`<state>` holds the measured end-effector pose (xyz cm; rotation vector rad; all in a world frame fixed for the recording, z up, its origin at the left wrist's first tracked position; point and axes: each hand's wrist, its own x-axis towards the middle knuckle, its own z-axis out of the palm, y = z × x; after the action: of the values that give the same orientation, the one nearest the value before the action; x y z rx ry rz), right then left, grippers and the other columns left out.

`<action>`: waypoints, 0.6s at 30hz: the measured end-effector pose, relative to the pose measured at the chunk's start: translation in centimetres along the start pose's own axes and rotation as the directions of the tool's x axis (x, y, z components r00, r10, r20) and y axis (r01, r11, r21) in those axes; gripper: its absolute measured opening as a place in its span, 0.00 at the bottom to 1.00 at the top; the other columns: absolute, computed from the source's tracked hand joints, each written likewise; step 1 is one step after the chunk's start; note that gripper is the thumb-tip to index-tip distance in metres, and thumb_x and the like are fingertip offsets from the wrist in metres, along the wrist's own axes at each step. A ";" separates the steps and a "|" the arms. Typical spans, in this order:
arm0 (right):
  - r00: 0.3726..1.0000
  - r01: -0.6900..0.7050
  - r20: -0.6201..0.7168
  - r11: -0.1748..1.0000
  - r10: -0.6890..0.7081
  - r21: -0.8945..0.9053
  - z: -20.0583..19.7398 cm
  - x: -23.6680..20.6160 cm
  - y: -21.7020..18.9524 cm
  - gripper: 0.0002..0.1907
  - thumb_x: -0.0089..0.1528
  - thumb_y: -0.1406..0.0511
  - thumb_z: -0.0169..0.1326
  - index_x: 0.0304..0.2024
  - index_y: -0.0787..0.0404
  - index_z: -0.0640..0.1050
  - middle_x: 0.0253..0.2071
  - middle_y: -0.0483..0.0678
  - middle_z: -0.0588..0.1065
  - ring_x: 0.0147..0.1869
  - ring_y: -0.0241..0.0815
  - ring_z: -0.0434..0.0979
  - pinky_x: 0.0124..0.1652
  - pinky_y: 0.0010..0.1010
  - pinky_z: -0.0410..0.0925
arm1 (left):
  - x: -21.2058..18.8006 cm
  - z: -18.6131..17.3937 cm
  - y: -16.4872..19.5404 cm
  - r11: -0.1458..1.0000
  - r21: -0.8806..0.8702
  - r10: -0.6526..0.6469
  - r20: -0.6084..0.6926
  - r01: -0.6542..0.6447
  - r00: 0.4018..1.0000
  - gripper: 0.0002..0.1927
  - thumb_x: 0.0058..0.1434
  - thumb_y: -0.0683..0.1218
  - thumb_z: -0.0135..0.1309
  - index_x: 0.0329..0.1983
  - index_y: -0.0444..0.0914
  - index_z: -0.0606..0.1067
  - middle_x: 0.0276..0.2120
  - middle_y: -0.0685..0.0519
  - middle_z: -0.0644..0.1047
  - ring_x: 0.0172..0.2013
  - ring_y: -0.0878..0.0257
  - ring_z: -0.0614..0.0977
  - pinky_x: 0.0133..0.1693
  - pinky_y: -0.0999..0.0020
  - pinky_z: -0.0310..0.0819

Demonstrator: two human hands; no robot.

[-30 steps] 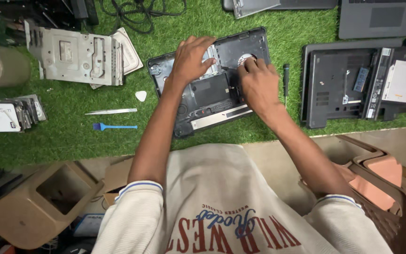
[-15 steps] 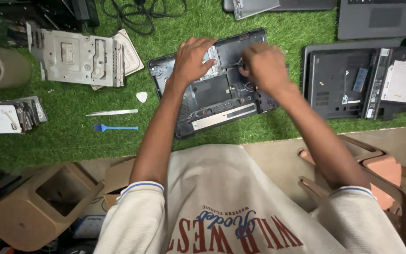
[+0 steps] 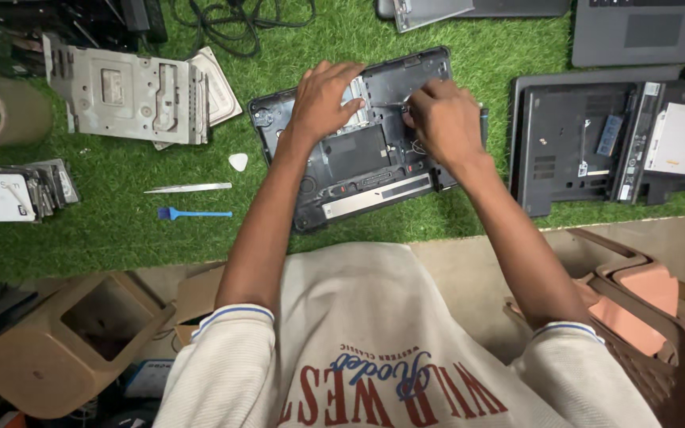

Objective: The person works on a laptop with its bottom cover removed, using a screwdriver to unscrew and pry components from the chassis. They lift and reposition the laptop chassis, manipulate internal parts by hand, and continue prying at the edge of the device with the screwdriver.

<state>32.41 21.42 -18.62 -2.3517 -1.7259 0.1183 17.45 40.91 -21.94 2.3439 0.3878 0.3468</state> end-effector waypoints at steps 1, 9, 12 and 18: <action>0.999 0.033 -0.017 0.997 -0.034 -0.073 0.0 0.1 -0.4 0.09 0.58 0.63 0.63 0.37 0.61 0.80 0.41 0.53 0.77 0.47 0.55 0.76 0.43 0.47 0.69 | 0.0 0.0 0.0 1.000 0.004 0.001 -0.002 -0.001 1.000 0.32 0.56 0.49 0.67 0.64 0.39 0.74 0.60 0.47 0.76 0.56 0.49 0.75 0.57 0.52 0.64; 0.979 0.200 0.130 0.842 -0.156 -0.500 0.4 1.6 -5.1 0.06 0.59 0.66 0.56 0.37 0.58 0.82 0.42 0.48 0.78 0.50 0.47 0.76 0.47 0.39 0.67 | 0.1 -0.1 0.2 1.000 -0.012 0.002 -0.013 -0.002 1.000 0.32 0.55 0.49 0.68 0.64 0.40 0.74 0.59 0.48 0.77 0.56 0.49 0.75 0.56 0.52 0.65; 0.977 0.211 0.092 0.886 -0.190 -0.414 0.0 2.9 -4.0 0.09 0.56 0.66 0.59 0.39 0.59 0.82 0.42 0.50 0.78 0.51 0.49 0.76 0.47 0.41 0.67 | 0.1 -0.2 0.3 1.000 -0.016 0.004 -0.008 -0.004 1.000 0.33 0.55 0.49 0.68 0.64 0.40 0.74 0.59 0.48 0.77 0.55 0.49 0.75 0.56 0.53 0.65; 0.979 -0.110 0.187 0.979 0.078 0.170 -0.4 1.8 1.0 0.10 0.58 0.66 0.64 0.39 0.63 0.79 0.41 0.55 0.77 0.47 0.57 0.77 0.47 0.47 0.70 | 0.2 -0.3 0.2 1.000 -0.018 -0.012 0.009 0.012 1.000 0.31 0.56 0.49 0.67 0.64 0.40 0.74 0.59 0.48 0.77 0.55 0.49 0.75 0.56 0.52 0.65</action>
<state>33.95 22.78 -18.36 -2.3499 -1.6024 0.4952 17.55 41.05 -21.54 2.3236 0.3924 0.3330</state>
